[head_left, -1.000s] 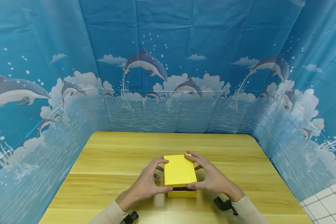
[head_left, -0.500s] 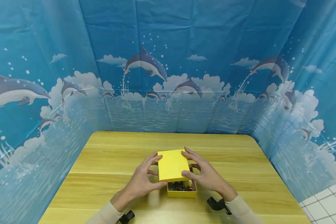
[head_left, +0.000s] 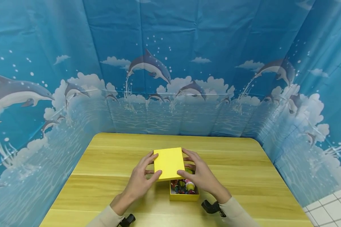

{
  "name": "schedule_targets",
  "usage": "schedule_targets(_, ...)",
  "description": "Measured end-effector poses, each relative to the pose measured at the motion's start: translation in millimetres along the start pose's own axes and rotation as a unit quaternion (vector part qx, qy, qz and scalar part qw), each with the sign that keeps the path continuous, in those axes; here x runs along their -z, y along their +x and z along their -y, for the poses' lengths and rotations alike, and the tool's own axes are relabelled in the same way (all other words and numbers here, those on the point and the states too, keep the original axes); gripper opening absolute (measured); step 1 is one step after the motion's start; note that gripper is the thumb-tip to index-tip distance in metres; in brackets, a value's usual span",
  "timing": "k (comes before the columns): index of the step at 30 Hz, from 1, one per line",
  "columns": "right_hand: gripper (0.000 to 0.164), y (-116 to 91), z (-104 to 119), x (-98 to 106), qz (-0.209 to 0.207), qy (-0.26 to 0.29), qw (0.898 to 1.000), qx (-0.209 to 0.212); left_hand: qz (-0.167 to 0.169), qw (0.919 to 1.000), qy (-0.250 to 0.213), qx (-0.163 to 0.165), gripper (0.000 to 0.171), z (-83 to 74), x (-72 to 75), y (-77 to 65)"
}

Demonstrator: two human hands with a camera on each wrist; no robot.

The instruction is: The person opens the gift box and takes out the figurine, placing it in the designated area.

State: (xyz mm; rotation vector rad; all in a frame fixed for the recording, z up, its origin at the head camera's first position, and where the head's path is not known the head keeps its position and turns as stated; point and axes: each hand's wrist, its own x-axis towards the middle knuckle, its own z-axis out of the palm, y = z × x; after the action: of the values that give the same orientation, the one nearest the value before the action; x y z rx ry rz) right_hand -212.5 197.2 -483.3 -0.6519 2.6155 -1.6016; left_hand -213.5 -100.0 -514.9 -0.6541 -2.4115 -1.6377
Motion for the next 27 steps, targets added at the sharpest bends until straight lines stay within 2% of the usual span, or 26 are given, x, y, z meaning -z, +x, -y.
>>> schedule_targets(7, 0.088, 9.0, 7.0, -14.5, -0.014, -0.002, 1.000, -0.015, -0.051, 0.9977, 0.034, -0.031, 0.075, 2.2, 5.4, -0.2)
schedule_targets(17, 0.077, 16.7, 16.1, -31.5, -0.025, 0.000, 0.999, -0.023, -0.086, 0.9954, 0.042, -0.004, 0.091, 4.9, 17.7, 0.1)
schedule_targets(27, 0.077, 26.6, 23.5, -44.8, 0.006, 0.010, 1.000, -0.020, -0.119, 0.9903, 0.069, -0.019, 0.096, 11.9, 30.2, 0.0)
